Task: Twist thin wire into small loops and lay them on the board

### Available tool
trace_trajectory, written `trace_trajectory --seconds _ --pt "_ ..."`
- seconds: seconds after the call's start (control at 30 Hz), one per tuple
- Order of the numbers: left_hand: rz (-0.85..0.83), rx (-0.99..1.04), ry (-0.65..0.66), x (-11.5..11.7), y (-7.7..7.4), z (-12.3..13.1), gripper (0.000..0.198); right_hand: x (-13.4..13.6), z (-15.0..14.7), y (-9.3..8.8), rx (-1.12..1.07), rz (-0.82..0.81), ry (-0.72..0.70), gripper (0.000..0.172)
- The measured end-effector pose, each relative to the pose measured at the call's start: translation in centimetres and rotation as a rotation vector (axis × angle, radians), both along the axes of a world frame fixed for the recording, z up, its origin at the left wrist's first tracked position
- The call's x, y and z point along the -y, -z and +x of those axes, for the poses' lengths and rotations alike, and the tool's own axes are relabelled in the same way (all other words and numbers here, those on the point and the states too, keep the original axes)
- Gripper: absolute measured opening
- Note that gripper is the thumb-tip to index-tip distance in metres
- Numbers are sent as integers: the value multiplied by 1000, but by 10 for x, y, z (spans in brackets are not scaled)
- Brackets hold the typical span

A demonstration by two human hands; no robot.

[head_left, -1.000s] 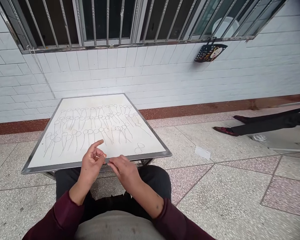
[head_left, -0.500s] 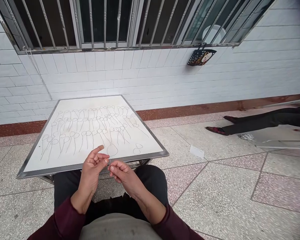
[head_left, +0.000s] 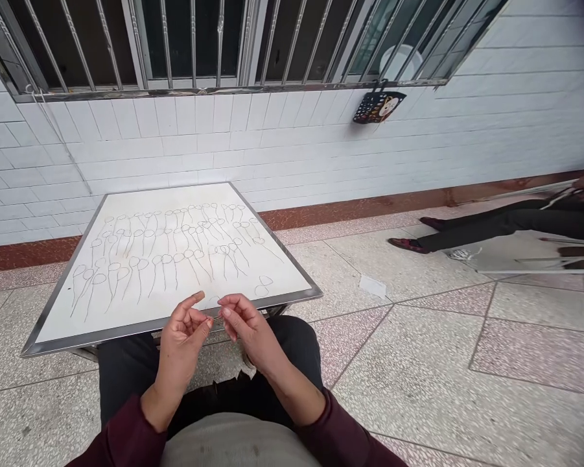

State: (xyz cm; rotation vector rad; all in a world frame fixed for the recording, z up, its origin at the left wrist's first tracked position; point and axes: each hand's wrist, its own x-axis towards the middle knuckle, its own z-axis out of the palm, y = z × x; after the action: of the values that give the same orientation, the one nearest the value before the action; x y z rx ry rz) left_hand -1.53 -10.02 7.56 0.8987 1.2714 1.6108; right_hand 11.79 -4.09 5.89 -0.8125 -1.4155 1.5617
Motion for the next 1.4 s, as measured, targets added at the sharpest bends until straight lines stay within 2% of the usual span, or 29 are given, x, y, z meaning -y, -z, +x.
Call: trace_trajectory --seconds 0.13,0.3,0.47,0.73,1.03,1.2,1.4 --pt "-1 -77 24 3 4 3 47 -2 5 1 140 124 36 24" --pt "-13 -94 24 5 7 7 46 2 7 1 302 332 149 21" --pt "4 -68 -41 6 9 12 43 5 5 3 305 389 203 19" --pt "-3 -107 -56 5 10 13 44 4 6 8 309 365 200 18" --pt "45 -106 -96 9 13 15 39 9 3 -1 264 302 174 23" --pt "33 -66 -111 7 14 14 39 10 3 -1 236 225 134 21" --pt "90 45 -8 3 13 12 44 10 2 0 168 120 91 22"
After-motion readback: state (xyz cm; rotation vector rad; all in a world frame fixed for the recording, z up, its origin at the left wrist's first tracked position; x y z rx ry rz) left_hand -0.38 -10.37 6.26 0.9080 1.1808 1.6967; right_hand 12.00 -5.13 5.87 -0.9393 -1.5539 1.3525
